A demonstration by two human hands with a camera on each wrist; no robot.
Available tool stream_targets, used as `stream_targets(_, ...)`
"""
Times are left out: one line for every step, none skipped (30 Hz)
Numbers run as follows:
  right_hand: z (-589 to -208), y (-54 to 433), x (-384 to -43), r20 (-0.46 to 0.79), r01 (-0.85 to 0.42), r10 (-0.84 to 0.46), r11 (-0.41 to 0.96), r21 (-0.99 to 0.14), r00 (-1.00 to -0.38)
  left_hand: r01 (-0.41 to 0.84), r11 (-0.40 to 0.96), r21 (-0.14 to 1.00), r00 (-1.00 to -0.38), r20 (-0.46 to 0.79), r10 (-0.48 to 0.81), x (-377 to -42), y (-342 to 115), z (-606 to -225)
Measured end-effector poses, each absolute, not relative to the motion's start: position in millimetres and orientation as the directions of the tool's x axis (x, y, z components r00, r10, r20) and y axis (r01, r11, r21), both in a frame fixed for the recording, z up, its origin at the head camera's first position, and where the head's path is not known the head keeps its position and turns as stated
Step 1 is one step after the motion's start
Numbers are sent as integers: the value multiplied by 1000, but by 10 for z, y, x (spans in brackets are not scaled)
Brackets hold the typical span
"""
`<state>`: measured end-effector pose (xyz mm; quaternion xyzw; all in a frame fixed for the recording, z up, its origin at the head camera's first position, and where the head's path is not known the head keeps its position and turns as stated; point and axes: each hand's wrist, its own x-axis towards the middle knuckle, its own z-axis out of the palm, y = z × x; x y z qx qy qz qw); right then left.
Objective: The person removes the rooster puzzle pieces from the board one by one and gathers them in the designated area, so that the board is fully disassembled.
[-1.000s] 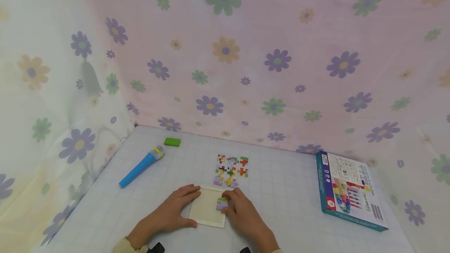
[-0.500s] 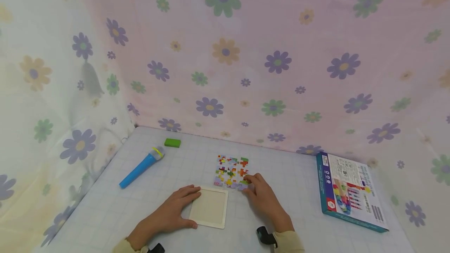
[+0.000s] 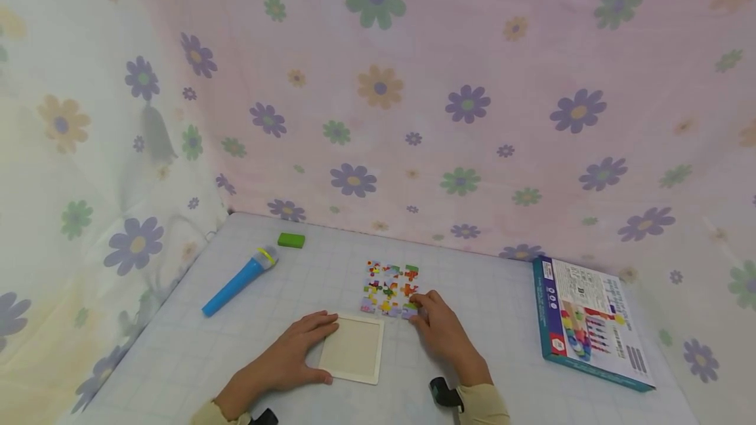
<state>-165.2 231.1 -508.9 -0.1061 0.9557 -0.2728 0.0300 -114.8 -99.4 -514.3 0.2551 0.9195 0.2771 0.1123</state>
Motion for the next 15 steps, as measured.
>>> stream_targets(-5091,2308,-1653,0,-186,-218,832,-523,-976,408,718,564,-845,-66,531,-1147,-994,-5143)
stream_targets(-5093,2306,-1654,0,-186,-217,835,-518,-976,406,722,561,-846,-70,529,-1149,-993,-5143)
stream_targets(-5094,2304,-1653,-2,-183,-215,837,-515,-977,407,724,556,-846,-70,529,-1152,-992,-5147)
stream_targets(-5097,2302,-1656,-4,-181,-213,840,-511,-977,409,727,552,-846,-69,528,-1156,-990,-5150)
stream_targets(-5101,2300,-1660,-6,-178,-211,842,-509,-978,408,729,549,-847,-72,527,-1160,-989,-5157)
stream_targets(-5107,2299,-1664,-10,-174,-208,844,-508,-978,406,731,549,-847,-74,526,-1163,-988,-5163)
stream_targets(-5109,2296,-1666,-13,-171,-206,845,-507,-978,406,732,547,-848,-74,525,-1167,-987,-5169)
stream_targets(-5113,2295,-1668,-18,-166,-204,845,-509,-979,405,731,549,-848,-74,525,-1170,-986,-5171)
stream_targets(-5116,2294,-1669,-23,-162,-201,845,-509,-979,404,731,550,-847,-76,525,-1172,-985,-5174)
stream_targets(-5120,2294,-1671,-27,-156,-197,846,-510,-980,404,731,551,-847,-77,526,-1173,-984,-5177)
stream_targets(-5128,2294,-1672,-31,-151,-193,847,-510,-981,403,730,552,-847,-79,526,-1174,-984,-5180)
stream_targets(-5135,2295,-1672,-35,-146,-190,848,-509,-981,403,730,552,-846,-79,527,-1175,-984,-5183)
stream_targets(-5140,2296,-1671,-37,-144,-189,848,-510,-981,403,730,552,-846,-79,527,-1174,-985,-5185)
stream_targets(-5148,2298,-1671,-39,-140,-185,849,-510,-982,402,729,554,-847,-78,526,-1174,-986,-5190)
stream_targets(-5152,2299,-1667,-40,-136,-181,848,-512,-983,403,730,552,-847,-77,526,-1173,-985,-5197)
